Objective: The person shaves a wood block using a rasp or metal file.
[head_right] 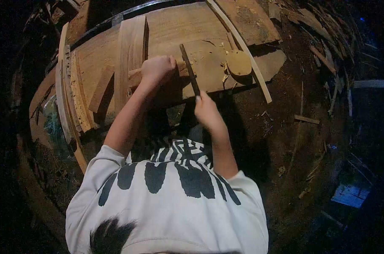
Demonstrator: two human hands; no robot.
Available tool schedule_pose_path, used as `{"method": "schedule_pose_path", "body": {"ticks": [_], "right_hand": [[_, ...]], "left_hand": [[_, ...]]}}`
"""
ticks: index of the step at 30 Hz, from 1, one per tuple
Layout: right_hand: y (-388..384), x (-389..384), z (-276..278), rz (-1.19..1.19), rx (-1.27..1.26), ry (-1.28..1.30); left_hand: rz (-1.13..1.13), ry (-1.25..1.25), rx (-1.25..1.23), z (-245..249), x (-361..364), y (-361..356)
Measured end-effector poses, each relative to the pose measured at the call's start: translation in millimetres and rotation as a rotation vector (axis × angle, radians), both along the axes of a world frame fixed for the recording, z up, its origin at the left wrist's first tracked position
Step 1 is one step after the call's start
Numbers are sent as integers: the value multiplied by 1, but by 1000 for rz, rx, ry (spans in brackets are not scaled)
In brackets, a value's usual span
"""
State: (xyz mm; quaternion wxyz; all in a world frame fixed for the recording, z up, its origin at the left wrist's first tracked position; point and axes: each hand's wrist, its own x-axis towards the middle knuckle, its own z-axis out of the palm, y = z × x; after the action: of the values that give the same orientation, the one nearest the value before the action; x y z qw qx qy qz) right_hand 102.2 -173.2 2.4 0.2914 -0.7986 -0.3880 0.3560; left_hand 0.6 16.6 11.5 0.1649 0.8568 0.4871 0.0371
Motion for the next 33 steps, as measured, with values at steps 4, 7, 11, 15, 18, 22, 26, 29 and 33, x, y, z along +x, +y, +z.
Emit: {"method": "schedule_pose_path", "body": {"ticks": [4,7,11,15,18,22,26,29,33], "right_hand": [[-43,-14,31,-61,-177,94],[-40,-13,10,-36,4,-24],[19,3,4,1,51,23],[51,15,-16,74,88,5],[33,9,-11,53,111,-18],[-23,-2,10,20,-84,43],[-42,-5,27,-5,-133,94],[-15,2,9,24,-7,44],[44,14,-9,81,65,18]], "left_hand": [[-19,-23,12,4,0,-1],[-51,23,10,4,0,-1],[-63,4,16,6,-1,0],[-20,17,3,6,-1,-1],[-30,8,13,11,-2,-3],[-24,8,-5,8,-1,-2],[-11,-5,-17,1,0,2],[-24,11,26,2,0,-1],[-29,10,23,4,-1,0]]}}
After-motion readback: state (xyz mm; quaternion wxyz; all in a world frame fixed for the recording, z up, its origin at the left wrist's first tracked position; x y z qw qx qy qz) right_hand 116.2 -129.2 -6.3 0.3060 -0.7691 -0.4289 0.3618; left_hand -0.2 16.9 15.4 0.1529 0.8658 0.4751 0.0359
